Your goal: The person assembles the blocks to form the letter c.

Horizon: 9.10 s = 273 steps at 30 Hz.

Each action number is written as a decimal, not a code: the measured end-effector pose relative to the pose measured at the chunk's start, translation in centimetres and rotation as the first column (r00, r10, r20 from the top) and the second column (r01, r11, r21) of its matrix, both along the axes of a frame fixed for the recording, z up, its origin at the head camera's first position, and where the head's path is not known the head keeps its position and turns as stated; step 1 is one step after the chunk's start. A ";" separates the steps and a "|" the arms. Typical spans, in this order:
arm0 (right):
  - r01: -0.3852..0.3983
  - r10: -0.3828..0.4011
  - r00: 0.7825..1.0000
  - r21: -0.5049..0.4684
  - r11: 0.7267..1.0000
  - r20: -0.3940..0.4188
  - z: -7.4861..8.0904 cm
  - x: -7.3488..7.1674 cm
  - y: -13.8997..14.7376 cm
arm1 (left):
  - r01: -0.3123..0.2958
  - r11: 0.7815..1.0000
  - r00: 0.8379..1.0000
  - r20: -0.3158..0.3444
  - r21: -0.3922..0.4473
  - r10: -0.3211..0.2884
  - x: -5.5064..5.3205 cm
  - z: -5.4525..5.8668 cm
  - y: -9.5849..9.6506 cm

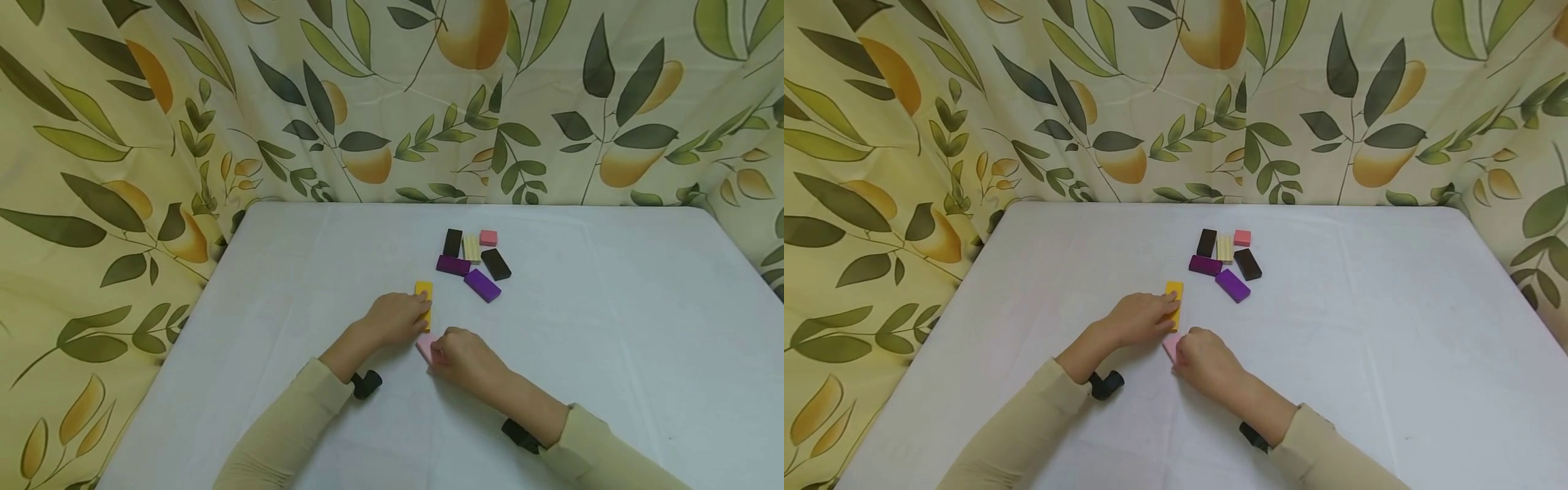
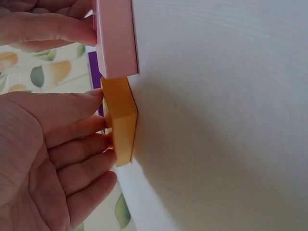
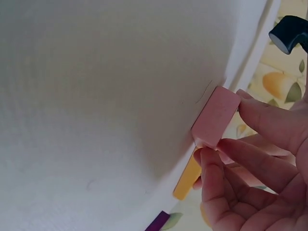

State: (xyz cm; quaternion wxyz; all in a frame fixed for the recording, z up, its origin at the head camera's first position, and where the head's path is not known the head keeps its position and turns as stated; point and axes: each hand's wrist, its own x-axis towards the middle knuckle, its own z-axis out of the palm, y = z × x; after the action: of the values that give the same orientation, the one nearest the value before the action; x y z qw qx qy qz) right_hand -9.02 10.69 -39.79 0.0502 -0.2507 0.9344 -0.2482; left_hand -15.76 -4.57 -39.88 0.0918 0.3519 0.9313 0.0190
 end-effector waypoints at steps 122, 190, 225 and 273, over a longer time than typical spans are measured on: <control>-0.048 0.055 0.995 0.085 0.995 -0.080 -0.5 -10.7 3.1 | -0.012 0.999 0.999 0.047 0.048 0.010 -0.4 -0.3 -0.3; -0.123 0.125 0.992 0.095 0.988 -0.012 -0.7 -14.2 2.5 | -0.024 0.999 0.999 0.044 0.045 0.022 -0.1 0.1 -0.4; -0.019 0.018 0.993 -0.005 1.000 -0.114 0.8 -12.9 4.3 | -0.061 0.998 0.998 -0.001 0.018 0.061 0.4 -0.1 -0.1; 0.295 -0.301 0.954 0.156 0.943 0.010 -0.1 -13.1 9.9 | 0.204 0.975 0.978 0.018 0.087 -0.207 5.8 -0.3 0.0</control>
State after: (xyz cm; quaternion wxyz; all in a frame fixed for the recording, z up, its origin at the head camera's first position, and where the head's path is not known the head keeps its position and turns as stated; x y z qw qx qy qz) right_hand -22.17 20.57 -39.93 0.0470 -0.0976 0.9767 -0.1850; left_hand -10.00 -4.57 -40.13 0.0908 0.4497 0.8870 0.0536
